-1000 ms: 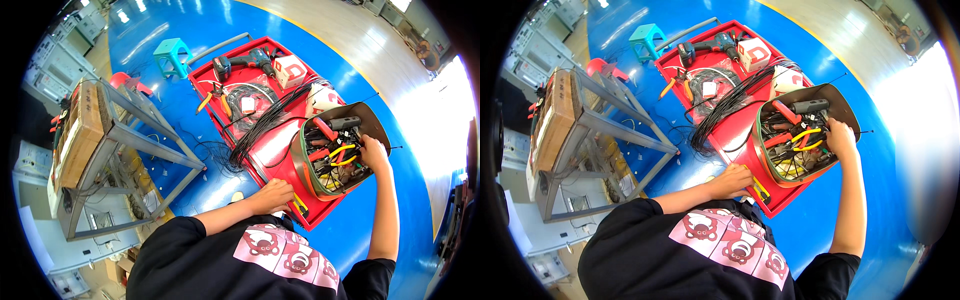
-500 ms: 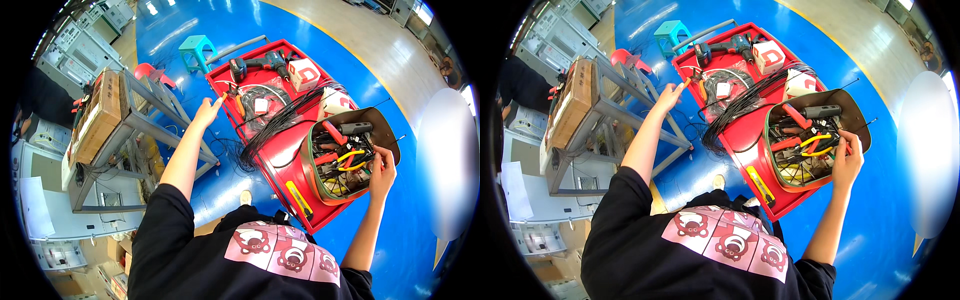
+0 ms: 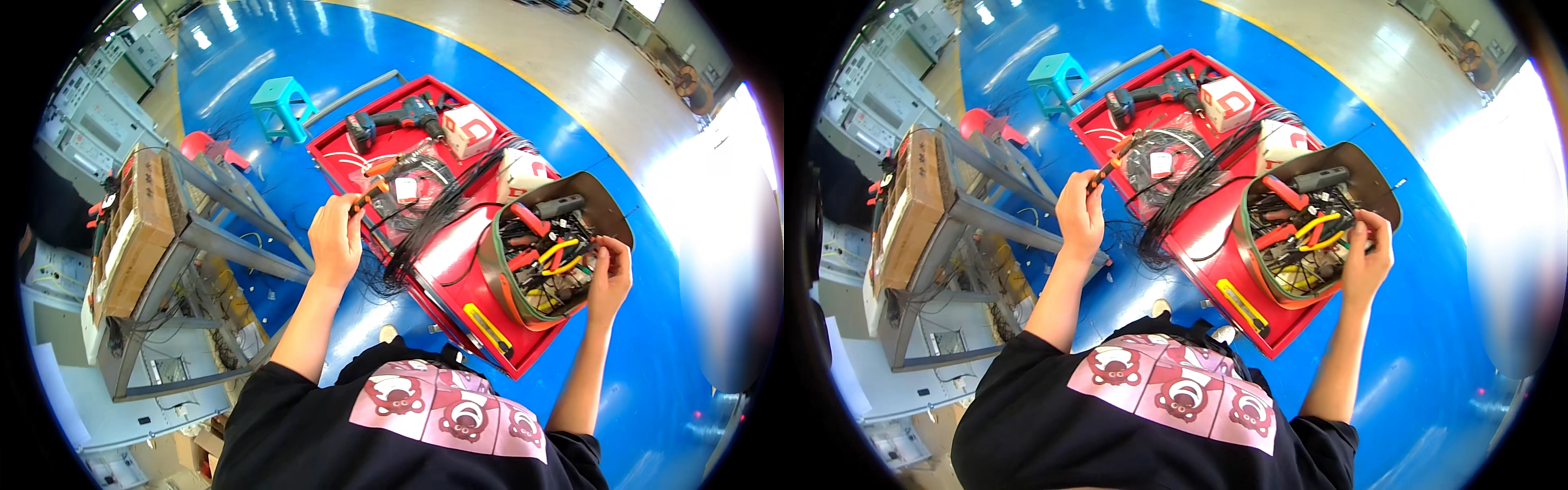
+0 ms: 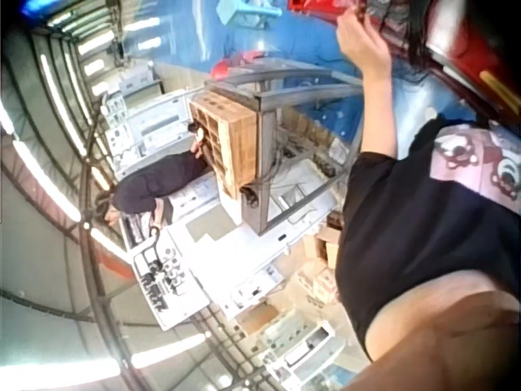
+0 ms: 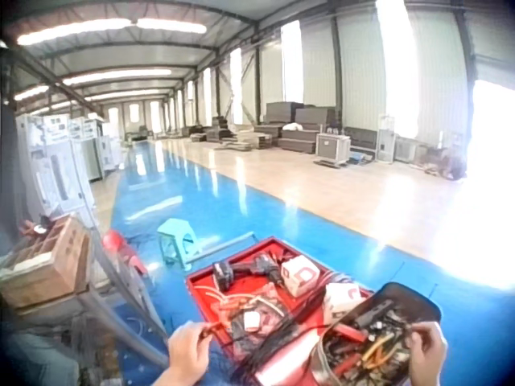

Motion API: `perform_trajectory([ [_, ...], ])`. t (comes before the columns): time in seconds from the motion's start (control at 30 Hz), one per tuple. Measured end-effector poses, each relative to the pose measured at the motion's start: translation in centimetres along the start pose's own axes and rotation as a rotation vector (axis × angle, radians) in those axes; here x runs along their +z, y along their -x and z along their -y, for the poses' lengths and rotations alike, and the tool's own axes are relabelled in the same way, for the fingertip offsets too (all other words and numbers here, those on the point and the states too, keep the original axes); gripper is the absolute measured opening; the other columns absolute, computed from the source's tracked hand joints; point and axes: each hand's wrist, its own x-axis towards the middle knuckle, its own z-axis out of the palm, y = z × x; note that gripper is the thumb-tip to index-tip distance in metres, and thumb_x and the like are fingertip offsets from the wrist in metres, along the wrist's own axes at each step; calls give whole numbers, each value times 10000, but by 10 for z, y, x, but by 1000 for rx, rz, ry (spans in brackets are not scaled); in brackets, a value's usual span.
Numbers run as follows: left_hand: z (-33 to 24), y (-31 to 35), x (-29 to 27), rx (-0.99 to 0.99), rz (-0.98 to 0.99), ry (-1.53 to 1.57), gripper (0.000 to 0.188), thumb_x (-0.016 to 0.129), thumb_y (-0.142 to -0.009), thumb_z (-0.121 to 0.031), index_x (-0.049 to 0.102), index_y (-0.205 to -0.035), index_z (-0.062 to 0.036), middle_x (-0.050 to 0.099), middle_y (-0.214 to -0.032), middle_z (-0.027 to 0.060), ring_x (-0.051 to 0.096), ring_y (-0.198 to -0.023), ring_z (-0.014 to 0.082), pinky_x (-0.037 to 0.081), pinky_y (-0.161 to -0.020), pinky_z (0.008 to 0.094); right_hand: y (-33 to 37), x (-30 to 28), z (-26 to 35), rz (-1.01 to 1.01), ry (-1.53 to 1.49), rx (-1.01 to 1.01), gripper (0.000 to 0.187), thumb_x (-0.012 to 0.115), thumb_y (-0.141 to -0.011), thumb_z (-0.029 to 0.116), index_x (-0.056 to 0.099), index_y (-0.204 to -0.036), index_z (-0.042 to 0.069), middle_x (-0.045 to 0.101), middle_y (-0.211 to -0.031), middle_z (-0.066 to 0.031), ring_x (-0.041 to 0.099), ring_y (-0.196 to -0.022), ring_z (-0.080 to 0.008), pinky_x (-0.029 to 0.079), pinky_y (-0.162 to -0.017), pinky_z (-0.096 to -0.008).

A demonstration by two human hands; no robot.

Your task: The person retrieves a yellow wire from a metal cabinet, then uses pliers to strip the insulation from a black wire. They use a screwdriver to connect the stripped wire to a terminal inside the cabinet.

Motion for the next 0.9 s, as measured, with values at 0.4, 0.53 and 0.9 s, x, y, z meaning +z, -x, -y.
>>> perform_trajectory([
  [0.4, -162, 73, 29, 355, 421, 556, 351, 717, -792, -119, 583, -1092, 5, 648, -870, 129, 616, -655, 288, 490, -573, 385, 118, 43, 100, 363, -990, 257, 896, 732, -782, 46, 188, -1493, 29, 298, -1518, -158, 267, -1433, -261, 205, -1176, -438],
  [0.53, -181, 70, 34, 447, 718, 758, 398, 762, -796, -264, 610, -1067, -15, 633, -784, 111, 592, -585, 284, 472, -532, 377, 130, 3, 85, 407, -1007, 396, 585, 512, -853, -30, 284, -1390, 16, 409, -1353, -139, 344, -1387, -253, 231, -1171, -437],
  [0.9, -156, 10, 50, 154, 531, 479, 180, 650, -827, 22, 632, -1001, -22, 594, -835, 106, 593, -717, 256, 476, -661, 327, 145, -75, 27, -58, -720, 358, 189, 479, -1008, 202, 486, -1087, 31, 560, -946, -113, 570, -893, -220, 492, -905, -442],
])
